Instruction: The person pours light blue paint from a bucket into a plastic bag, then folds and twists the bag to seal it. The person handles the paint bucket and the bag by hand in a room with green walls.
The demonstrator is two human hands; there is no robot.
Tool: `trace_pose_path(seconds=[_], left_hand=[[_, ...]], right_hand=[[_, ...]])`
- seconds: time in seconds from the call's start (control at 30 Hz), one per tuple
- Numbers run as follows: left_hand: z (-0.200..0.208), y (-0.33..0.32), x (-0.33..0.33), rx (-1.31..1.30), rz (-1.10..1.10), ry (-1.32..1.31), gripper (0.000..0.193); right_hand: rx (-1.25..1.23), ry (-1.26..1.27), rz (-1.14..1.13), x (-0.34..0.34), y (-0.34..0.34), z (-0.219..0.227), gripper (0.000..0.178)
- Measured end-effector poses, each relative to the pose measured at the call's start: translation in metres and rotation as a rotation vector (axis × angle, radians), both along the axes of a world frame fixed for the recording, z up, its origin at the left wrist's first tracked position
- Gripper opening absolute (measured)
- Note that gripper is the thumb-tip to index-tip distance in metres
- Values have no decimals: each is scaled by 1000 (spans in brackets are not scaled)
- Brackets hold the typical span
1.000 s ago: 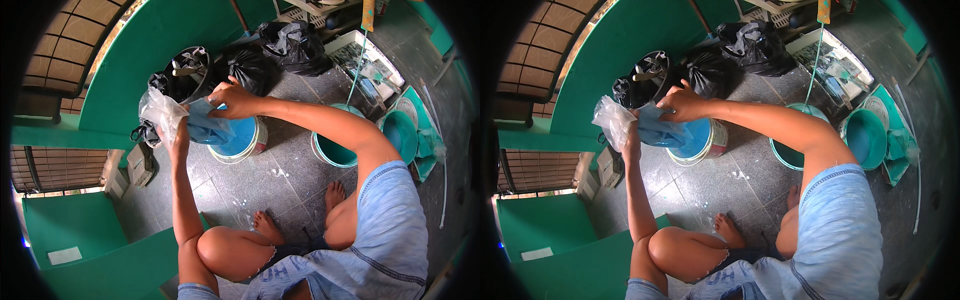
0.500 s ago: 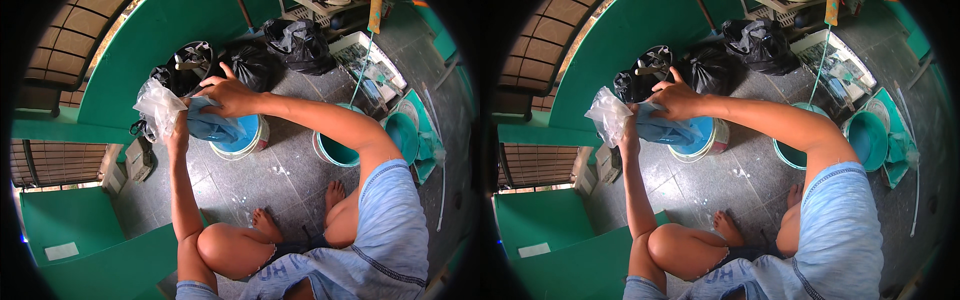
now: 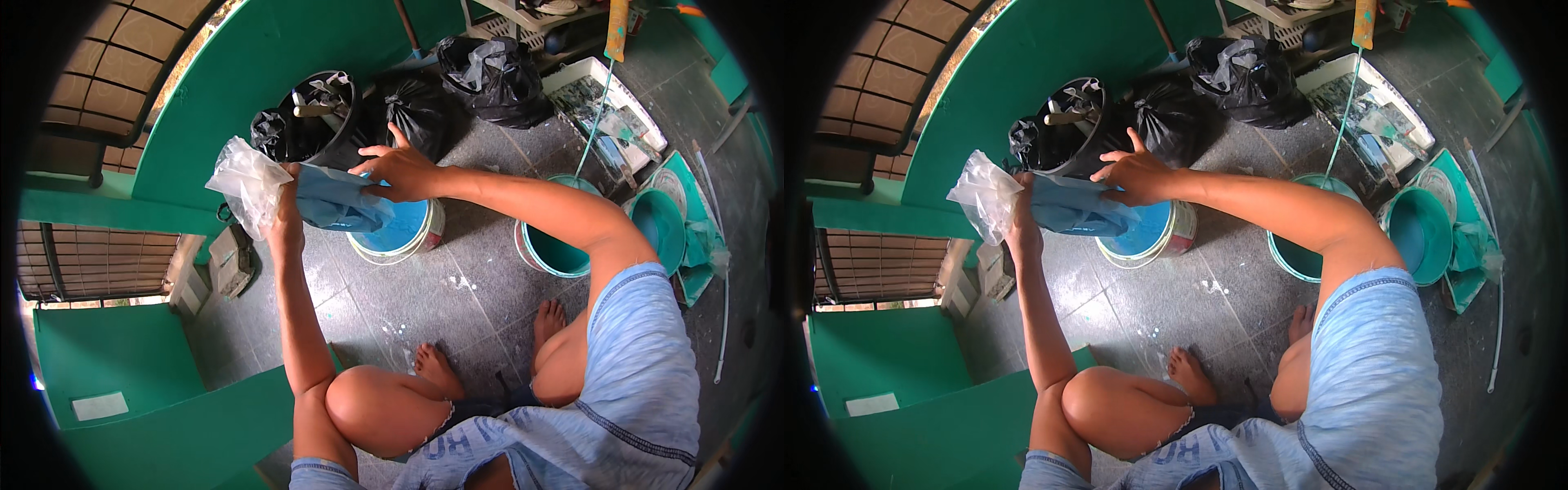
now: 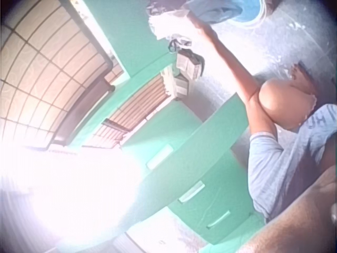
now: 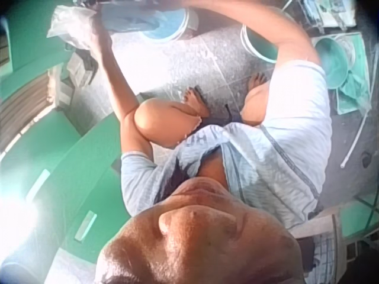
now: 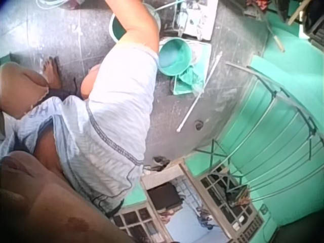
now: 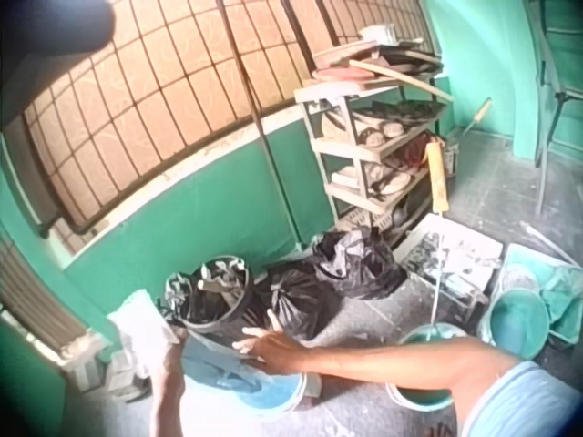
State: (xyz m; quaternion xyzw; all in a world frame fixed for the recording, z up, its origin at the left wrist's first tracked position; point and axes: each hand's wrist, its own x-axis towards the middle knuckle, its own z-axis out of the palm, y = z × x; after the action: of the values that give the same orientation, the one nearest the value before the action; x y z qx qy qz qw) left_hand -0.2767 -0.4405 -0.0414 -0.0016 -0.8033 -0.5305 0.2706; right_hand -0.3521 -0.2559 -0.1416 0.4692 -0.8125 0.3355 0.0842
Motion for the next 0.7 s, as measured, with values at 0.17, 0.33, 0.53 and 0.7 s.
trace_pose_path(seconds=[0.17, 0.33, 0.53, 0.7], left_hand=[[-1, -1, 0, -137, -46, -44, 18], [-17, 3, -1, -378, -70, -127, 21], [-16, 9, 1, -241, -38, -41, 17], [-1, 16, 1, 59, -24, -33, 16]], right_hand=[[-190, -52, -86, 8, -3, 11, 32], [-211, 8, -17, 3, -20, 48, 38], [-209, -27, -34, 6, -22, 37, 38], [-222, -22, 3, 6, -18, 31, 47]])
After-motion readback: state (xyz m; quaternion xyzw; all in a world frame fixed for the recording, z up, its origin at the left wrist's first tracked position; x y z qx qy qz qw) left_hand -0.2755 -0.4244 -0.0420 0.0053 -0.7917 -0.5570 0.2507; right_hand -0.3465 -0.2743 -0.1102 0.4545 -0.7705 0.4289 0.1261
